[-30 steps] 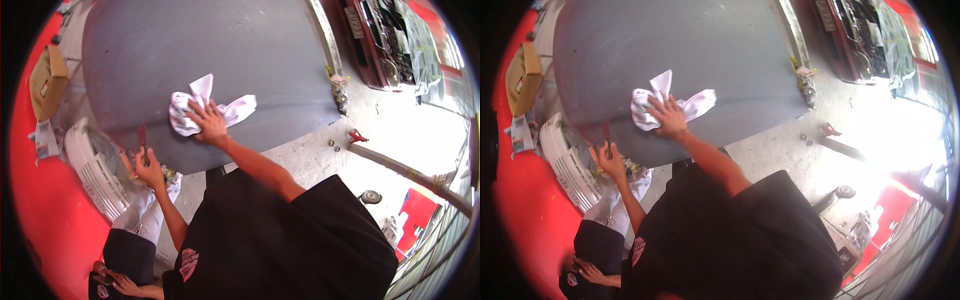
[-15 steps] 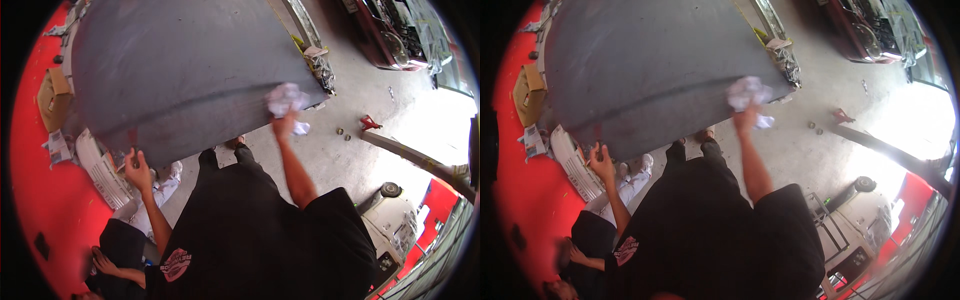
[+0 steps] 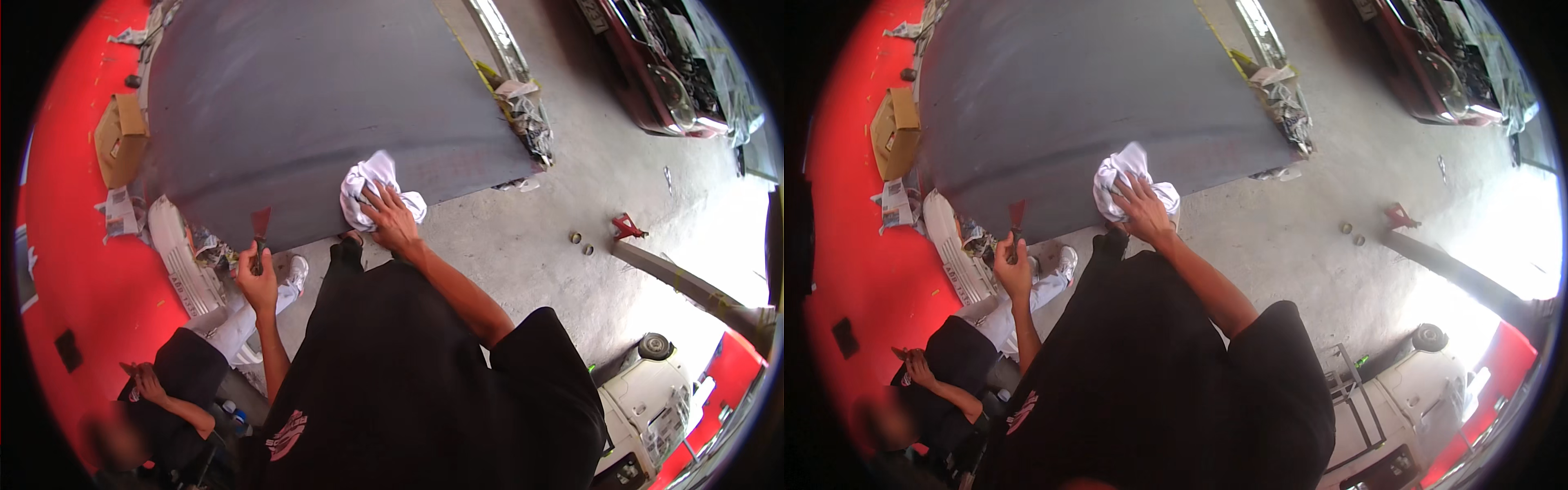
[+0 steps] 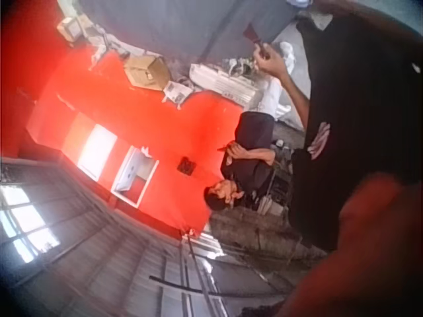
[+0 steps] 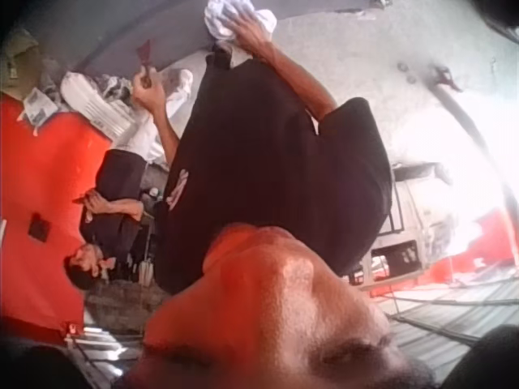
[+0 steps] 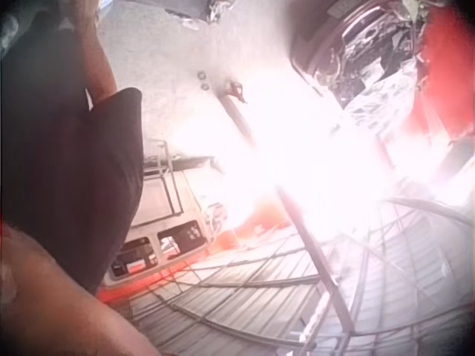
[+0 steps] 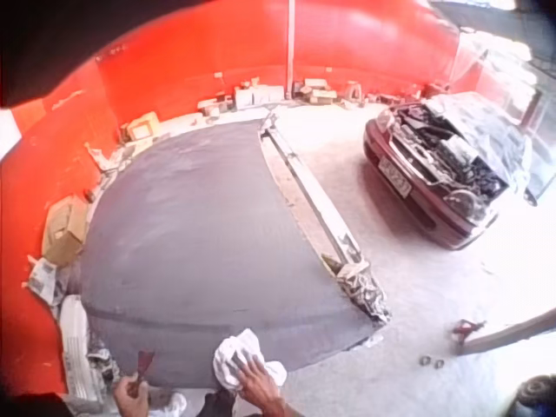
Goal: The recorder is cleaning and prepping a car hood using a rag and a putty knife.
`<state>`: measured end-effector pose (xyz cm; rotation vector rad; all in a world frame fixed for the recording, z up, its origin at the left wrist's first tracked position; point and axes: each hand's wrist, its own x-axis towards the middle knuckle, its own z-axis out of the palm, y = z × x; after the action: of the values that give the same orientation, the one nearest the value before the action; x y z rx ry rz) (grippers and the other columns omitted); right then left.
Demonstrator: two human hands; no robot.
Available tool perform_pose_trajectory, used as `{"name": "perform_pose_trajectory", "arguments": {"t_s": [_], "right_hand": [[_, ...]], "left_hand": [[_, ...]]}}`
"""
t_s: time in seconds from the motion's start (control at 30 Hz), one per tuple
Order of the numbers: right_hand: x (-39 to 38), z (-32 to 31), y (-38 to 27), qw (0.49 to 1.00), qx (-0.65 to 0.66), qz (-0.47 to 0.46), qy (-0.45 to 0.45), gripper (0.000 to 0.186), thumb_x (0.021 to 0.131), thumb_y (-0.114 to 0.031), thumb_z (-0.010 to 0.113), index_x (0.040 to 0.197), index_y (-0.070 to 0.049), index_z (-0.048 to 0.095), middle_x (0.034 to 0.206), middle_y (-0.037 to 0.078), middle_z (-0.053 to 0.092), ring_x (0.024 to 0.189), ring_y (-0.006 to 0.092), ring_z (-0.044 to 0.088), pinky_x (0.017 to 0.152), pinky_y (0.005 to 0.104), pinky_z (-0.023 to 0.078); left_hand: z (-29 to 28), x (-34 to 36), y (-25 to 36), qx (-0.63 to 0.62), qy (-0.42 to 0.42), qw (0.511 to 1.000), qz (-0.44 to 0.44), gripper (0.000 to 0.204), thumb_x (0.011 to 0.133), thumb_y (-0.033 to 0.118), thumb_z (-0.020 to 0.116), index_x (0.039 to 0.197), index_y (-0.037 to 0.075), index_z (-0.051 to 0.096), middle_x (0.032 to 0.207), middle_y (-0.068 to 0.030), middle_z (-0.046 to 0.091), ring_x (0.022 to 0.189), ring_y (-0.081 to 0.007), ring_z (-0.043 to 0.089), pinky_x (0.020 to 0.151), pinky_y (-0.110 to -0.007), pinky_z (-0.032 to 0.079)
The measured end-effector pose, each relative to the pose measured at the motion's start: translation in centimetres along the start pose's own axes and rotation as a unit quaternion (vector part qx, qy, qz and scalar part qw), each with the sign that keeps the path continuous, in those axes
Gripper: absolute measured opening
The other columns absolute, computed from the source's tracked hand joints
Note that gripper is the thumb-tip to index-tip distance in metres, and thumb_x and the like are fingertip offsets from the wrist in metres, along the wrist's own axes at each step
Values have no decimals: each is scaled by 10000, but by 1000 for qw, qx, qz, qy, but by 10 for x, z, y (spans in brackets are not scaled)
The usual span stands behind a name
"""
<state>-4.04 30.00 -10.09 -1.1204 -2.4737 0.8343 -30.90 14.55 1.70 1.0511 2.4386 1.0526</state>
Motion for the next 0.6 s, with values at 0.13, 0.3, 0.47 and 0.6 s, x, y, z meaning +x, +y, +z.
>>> {"name": "perform_pose_trajectory", "arguments": {"t_s": [0.13,0.3,0.47,0.6], "right_hand": [[1,-33,80,962,-92,213,144,731,619,-124,725,1312,-33,510,1380,203,483,1339,421,386,1141,480,317],[36,-64,132,873,-123,395,258,743,812,-220,659,1420,99,375,1518,321,274,1413,513,213,1201,514,135],[131,-2,10,943,95,222,228,769,671,-92,708,1361,108,435,1519,284,296,1433,487,193,1202,511,155],[171,43,-36,990,-7,13,140,734,616,-157,765,1295,-5,533,1527,182,332,1451,395,220,1211,441,192]], "left_hand": [[-4,-4,10,16,-14,1000,17,201,881,43,686,1048,-46,620,1097,-159,694,975,-190,662,871,-306,498],[-13,-29,1,5,3,1000,-10,229,886,37,669,1092,-56,633,1062,-151,693,965,-179,657,871,-296,488],[-13,-49,16,11,17,999,-30,261,896,33,656,1136,-62,619,1025,-121,698,962,-158,646,870,-293,481],[-15,-43,32,-9,-33,997,-66,260,904,37,652,1143,-56,612,1032,-117,697,955,-153,647,849,-288,486]]}}
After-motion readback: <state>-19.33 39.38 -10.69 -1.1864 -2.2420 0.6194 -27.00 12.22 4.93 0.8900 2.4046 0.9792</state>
